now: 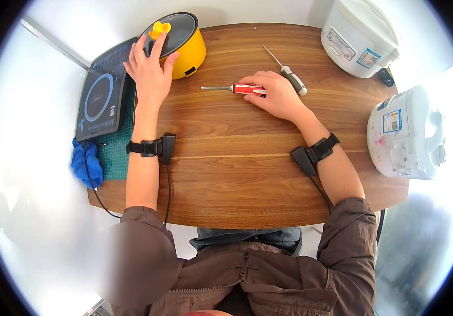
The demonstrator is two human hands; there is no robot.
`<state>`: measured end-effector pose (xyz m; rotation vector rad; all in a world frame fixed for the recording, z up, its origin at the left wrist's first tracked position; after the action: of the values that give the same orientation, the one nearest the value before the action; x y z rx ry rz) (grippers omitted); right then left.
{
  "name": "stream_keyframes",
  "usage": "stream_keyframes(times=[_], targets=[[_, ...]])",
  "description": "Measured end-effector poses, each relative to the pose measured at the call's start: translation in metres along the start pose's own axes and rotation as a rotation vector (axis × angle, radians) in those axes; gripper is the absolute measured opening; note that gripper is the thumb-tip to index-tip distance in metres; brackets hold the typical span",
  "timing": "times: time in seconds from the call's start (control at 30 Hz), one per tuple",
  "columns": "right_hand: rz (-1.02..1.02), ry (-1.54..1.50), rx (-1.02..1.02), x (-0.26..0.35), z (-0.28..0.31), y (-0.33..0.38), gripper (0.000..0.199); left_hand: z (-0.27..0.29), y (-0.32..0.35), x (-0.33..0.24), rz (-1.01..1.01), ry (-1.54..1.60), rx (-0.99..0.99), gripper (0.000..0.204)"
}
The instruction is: The person assembles a yellow electric pot by inserting a black base plate, securing it with a screwdriver, and attaching a glass lid with a yellow knob. The person then flips and positions a black induction cooktop on the table.
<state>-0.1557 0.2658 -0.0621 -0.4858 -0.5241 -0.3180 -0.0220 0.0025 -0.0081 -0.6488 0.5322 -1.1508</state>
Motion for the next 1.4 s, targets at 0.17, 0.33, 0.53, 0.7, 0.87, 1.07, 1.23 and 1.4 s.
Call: stream_keyframes(times=[0.17, 0.33, 0.53, 0.7, 0.87, 1.07, 1.23, 1.4], targets=[[0.019, -0.005, -0.016, -0.001, -0.001, -0.001, 0.032, -0.004, 0.001, 0.023, 0.072, 0.129, -0.104, 0.065], [0.018, 0.01, -0.015, -0.001, 0.0, -0.001, 0.031, -0.013, 0.006, 0.04, 0.308, 0.253, -0.123, 0.101], [-0.01, 0.005, 0.001, -0.003, -0.001, 0.0, 0.031, -0.02, 0.006, 0.052, 0.397, 0.385, -0.004, 0.105], [-0.01, 0.004, 0.0, -0.002, -0.003, -0.001, 0.032, -0.025, 0.005, 0.052, 0.321, 0.503, 0.049, 0.088], [-0.024, 0.014, 0.011, -0.003, -0.002, 0.0, 0.032, -0.022, 0.004, 0.02, 0.165, 0.668, 0.15, 0.071], [-0.013, 0.009, 0.008, -0.003, -0.002, -0.001, 0.033, -0.04, 0.01, 0.024, 0.173, 0.834, 0.228, 0.081], [-0.017, 0.001, 0.012, -0.001, -0.002, -0.002, 0.033, -0.049, 0.014, 0.027, 0.214, 1.026, 0.28, 0.088], [-0.034, 0.005, 0.022, 0.001, 0.0, -0.002, 0.033, -0.052, 0.017, 0.008, 0.147, 1.119, 0.371, 0.095]])
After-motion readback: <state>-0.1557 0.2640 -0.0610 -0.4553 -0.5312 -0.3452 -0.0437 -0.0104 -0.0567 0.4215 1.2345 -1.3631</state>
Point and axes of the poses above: each hand's wrist, its own y-axis away from the middle knuckle, its own z-axis out of the back of the hand, x = y × z, the point moved 4 cm from there along -y, towards the middle knuckle, and after that the axes turned 7 degrees about y, right-handed, at the moved point
